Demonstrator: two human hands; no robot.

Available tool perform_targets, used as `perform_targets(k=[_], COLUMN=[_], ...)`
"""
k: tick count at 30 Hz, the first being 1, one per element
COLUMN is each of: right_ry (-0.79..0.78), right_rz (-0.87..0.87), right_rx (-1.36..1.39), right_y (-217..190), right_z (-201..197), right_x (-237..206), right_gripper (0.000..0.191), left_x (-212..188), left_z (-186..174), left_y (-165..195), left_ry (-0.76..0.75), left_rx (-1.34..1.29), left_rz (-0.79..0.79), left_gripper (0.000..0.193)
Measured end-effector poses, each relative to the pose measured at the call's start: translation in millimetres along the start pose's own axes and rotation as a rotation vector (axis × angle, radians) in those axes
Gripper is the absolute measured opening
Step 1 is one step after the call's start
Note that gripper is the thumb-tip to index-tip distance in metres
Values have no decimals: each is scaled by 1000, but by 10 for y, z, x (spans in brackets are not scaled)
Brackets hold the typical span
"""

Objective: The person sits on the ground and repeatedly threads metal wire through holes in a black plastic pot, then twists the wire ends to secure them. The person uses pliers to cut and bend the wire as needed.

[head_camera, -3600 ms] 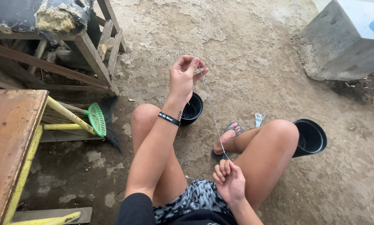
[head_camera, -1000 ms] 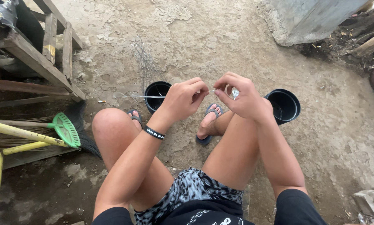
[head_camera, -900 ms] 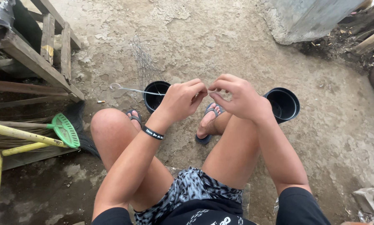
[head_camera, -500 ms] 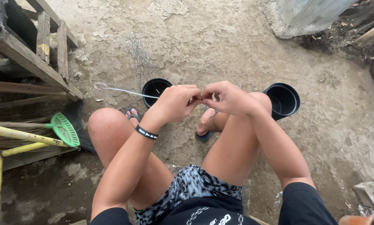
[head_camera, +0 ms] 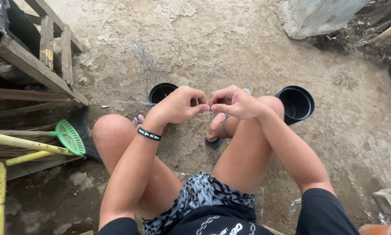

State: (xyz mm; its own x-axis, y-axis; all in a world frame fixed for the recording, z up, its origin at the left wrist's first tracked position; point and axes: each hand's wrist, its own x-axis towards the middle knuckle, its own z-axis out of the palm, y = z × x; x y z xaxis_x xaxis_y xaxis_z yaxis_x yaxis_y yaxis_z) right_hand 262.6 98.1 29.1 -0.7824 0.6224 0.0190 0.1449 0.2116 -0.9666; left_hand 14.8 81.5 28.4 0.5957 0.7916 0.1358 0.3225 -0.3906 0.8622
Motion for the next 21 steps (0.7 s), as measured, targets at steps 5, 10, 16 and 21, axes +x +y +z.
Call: perform_targets(k=[5, 10, 16, 21], right_ry=[-5, 1, 82, 234], right_rz=[-22, -64, -123, -162], right_rx=[128, 263, 456, 780], right_y=[82, 165, 235, 298], right_z=[-8, 29, 35, 80], right_x=[-30, -65, -27, -20], right_gripper=[12, 13, 10, 7], left_x=[2, -12, 10, -8], left_z=[23, 49, 73, 90], left_y=[-91, -123, -12, 115], left_ry=[-53, -112, 113, 531], left_rx=[-195, -445, -250, 227], left_rz=[27, 80, 17, 549], left_gripper=[18, 16, 13, 12])
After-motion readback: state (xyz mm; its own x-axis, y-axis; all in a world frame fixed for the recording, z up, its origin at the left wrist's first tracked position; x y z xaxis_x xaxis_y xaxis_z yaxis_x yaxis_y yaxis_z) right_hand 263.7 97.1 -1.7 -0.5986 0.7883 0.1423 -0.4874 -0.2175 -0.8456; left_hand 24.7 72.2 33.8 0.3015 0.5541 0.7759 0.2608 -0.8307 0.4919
